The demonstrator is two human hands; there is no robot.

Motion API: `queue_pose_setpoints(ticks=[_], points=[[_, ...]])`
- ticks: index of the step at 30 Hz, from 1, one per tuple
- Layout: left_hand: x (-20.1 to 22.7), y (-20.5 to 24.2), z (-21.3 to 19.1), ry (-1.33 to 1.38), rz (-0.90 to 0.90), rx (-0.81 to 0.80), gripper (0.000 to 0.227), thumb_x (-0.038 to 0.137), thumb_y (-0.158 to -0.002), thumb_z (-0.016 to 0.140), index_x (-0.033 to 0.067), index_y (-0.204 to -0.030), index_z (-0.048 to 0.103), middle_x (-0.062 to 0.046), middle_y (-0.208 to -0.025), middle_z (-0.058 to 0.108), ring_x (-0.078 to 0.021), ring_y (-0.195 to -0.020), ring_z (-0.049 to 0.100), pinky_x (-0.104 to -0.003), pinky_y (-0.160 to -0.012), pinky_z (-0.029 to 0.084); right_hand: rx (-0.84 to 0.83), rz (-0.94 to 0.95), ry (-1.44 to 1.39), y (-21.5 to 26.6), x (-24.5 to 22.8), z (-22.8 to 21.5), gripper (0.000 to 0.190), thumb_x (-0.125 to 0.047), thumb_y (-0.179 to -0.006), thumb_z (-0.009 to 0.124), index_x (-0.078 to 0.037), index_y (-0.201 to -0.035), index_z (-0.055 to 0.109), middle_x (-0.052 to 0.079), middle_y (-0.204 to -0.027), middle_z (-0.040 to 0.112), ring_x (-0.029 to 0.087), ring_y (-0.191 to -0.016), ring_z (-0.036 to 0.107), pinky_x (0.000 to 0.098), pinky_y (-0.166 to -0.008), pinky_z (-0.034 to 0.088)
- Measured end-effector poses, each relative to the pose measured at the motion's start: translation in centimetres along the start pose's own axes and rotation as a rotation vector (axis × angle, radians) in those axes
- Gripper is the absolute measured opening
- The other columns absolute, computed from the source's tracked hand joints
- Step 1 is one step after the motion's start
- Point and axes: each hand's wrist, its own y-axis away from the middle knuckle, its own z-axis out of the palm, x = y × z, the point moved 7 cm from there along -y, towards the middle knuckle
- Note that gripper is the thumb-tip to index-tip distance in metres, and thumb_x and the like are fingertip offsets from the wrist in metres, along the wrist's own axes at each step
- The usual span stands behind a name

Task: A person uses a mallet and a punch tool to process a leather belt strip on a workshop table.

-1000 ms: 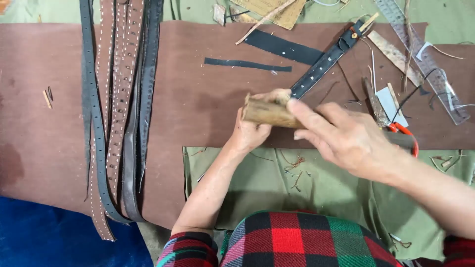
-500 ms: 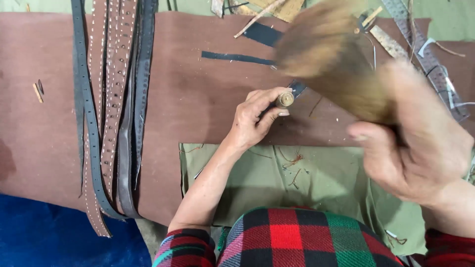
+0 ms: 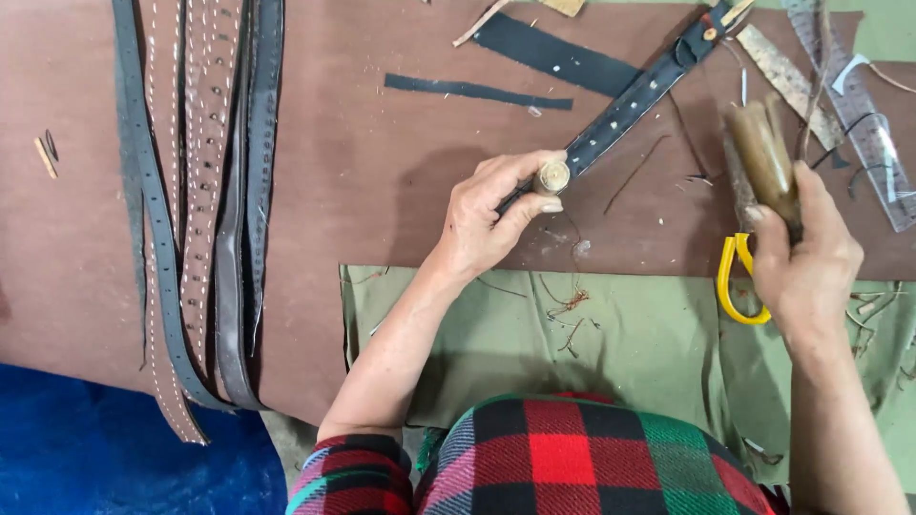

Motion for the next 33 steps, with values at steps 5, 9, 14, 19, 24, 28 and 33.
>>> queue_pose_setpoints(ticks=[5,9,14,19,24,28,33], points=[[-0.4,0.1,-0.1,-0.035,-0.009,0.006,0.036,0.013,-0.099,0.071,0.0188,-0.135,0.065,0.003,-0.13,0.072,-0.0173,-0.113,0.071,-0.036,-0.113,0.047,0.138,-0.148,0.208,1.1,-1.3,-0.1,0.04,0.004,-0.108,0.08,0.017,-0.144,0.069,0.038,-0.129,0.059,0.049,-0.114,0.051,0.0564,-0.101,0.047],[-0.4,0.0,0.5,-0.049,-0.011,0.003,0.033,0.015,-0.097,0.075,0.0213,-0.128,0.067,0.005,-0.119,0.074,-0.0164,-0.11,0.069,-0.034,-0.11,0.048,0.059,-0.147,-0.089,-1.7,-7.9,4.2,0.026,-0.001,-0.105,0.082,0.006,-0.129,0.074,0.023,-0.125,0.07,0.038,-0.119,0.06,0.0473,-0.106,0.047],[0.2,-0.2,-0.9,0.112,0.047,0.145,0.035,0.017,-0.088,0.085,0.0155,-0.12,0.074,-0.002,-0.106,0.073,-0.0219,-0.101,0.073,-0.039,-0.097,0.057,0.046,-0.316,-0.267,-3.8,-11.8,11.7,0.038,-0.016,-0.088,0.087,-0.009,-0.124,0.078,0.011,-0.109,0.067,0.033,-0.102,0.06,0.0421,-0.09,0.045],[-0.6,-0.2,-0.5,0.166,0.006,0.16,0.036,0.018,-0.084,0.088,0.0166,-0.117,0.073,0.0,-0.1,0.072,-0.0162,-0.094,0.072,-0.037,-0.092,0.058,-0.011,-0.224,-0.276,-3.3,-10.9,14.3,0.037,-0.027,-0.087,0.089,-0.015,-0.12,0.079,0.005,-0.106,0.06,0.031,-0.103,0.055,0.0423,-0.085,0.038],[-0.9,0.0,0.0,0.16,-0.015,0.19,0.036,0.02,-0.081,0.09,0.0167,-0.112,0.071,0.0,-0.095,0.069,-0.0156,-0.09,0.07,-0.035,-0.089,0.059,-0.043,-0.18,-0.305,-3.4,-11.2,14.1,0.038,-0.037,-0.092,0.085,-0.015,-0.123,0.078,0.004,-0.106,0.058,0.03,-0.102,0.053,0.0416,-0.085,0.036],[-1.4,-0.1,-0.7,0.282,-0.092,0.269,0.04,0.013,-0.08,0.092,0.0129,-0.103,0.059,0.001,-0.083,0.066,-0.0074,-0.08,0.067,-0.031,-0.082,0.06,-0.027,-0.178,-0.305,-3.8,-12.2,13.3,0.032,-0.03,-0.095,0.085,-0.013,-0.122,0.079,0.005,-0.104,0.057,0.029,-0.101,0.054,0.0409,-0.085,0.035],[-1.3,-0.6,-1.5,0.346,-0.092,0.266,0.041,0.009,-0.085,0.088,0.0119,-0.102,0.05,0.0,-0.082,0.07,-0.0049,-0.08,0.068,-0.029,-0.081,0.059,-0.035,-0.182,-0.306,-3.8,-12.2,13.3,0.04,-0.029,-0.09,0.089,-0.013,-0.125,0.078,0.007,-0.105,0.057,0.03,-0.102,0.054,0.0414,-0.085,0.036]])
